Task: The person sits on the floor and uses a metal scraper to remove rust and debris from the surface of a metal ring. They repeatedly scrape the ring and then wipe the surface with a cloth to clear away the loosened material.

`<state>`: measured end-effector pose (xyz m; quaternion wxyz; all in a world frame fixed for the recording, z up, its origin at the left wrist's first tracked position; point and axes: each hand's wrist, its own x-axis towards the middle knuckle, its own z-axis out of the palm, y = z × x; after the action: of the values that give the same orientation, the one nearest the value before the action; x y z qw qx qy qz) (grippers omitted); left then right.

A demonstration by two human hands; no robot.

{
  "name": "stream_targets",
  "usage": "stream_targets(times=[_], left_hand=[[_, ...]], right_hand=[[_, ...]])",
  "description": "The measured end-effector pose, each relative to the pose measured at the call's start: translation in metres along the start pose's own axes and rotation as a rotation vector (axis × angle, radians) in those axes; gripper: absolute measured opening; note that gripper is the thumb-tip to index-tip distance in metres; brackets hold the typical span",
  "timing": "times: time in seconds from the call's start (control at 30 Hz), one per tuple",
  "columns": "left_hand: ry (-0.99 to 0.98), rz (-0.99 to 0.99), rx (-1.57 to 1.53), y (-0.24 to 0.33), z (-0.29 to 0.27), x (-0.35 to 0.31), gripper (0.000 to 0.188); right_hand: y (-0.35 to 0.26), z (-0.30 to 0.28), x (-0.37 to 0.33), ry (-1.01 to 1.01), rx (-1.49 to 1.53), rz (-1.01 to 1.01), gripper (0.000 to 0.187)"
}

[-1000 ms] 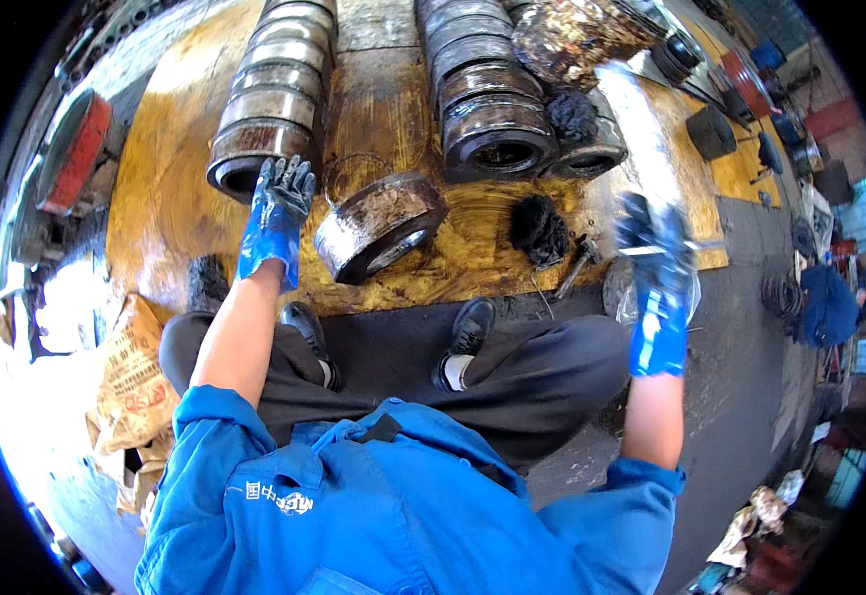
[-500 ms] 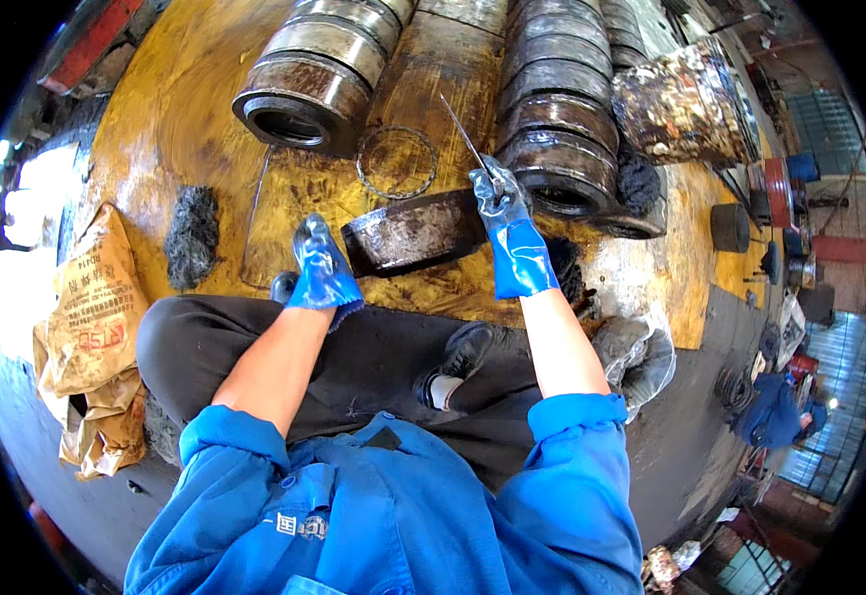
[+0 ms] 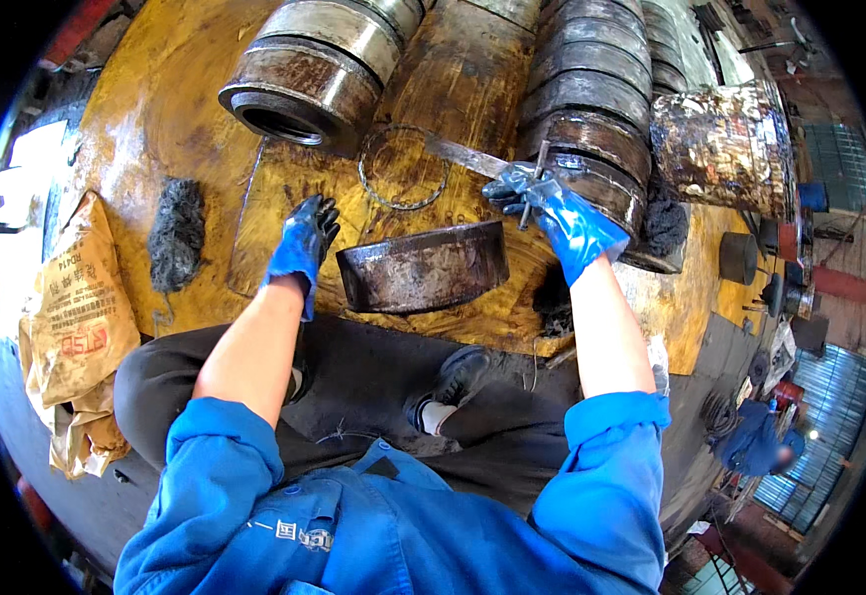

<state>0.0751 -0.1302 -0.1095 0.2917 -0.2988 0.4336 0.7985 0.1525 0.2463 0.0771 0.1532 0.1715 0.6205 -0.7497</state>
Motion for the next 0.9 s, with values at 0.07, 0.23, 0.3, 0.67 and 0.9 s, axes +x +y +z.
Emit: stream_targets(times=[0.07, 0.23, 0.3, 0.67, 0.9], left_hand=[[0.007, -0.150, 0.067, 0.002, 0.007, 0.024, 0.049], [-0.113, -0.265, 0.088, -0.012, 0.005, 0.052, 0.049], [-0.115, -0.284, 0.123, -0.013, 0.004, 0.055, 0.049], [-0.178, -0.244, 0.064, -0.022, -0.009, 0.070, 0.035], [-0.068, -0.266, 0.013, -0.021, -0.018, 0.084, 0.030]], right_hand=[[-0.008, -0.001, 0.020, -0.075, -0.021, 0.105, 0.035], [0.028, -0.033, 0.095, -0.076, -0.098, 0.279, 0.035], [0.031, -0.026, 0.126, -0.132, -0.161, 0.359, 0.035], [0.082, 0.001, 0.198, -0.241, -0.259, 0.571, 0.039], [0.071, 0.007, 0.188, -0.152, -0.125, 0.653, 0.042]])
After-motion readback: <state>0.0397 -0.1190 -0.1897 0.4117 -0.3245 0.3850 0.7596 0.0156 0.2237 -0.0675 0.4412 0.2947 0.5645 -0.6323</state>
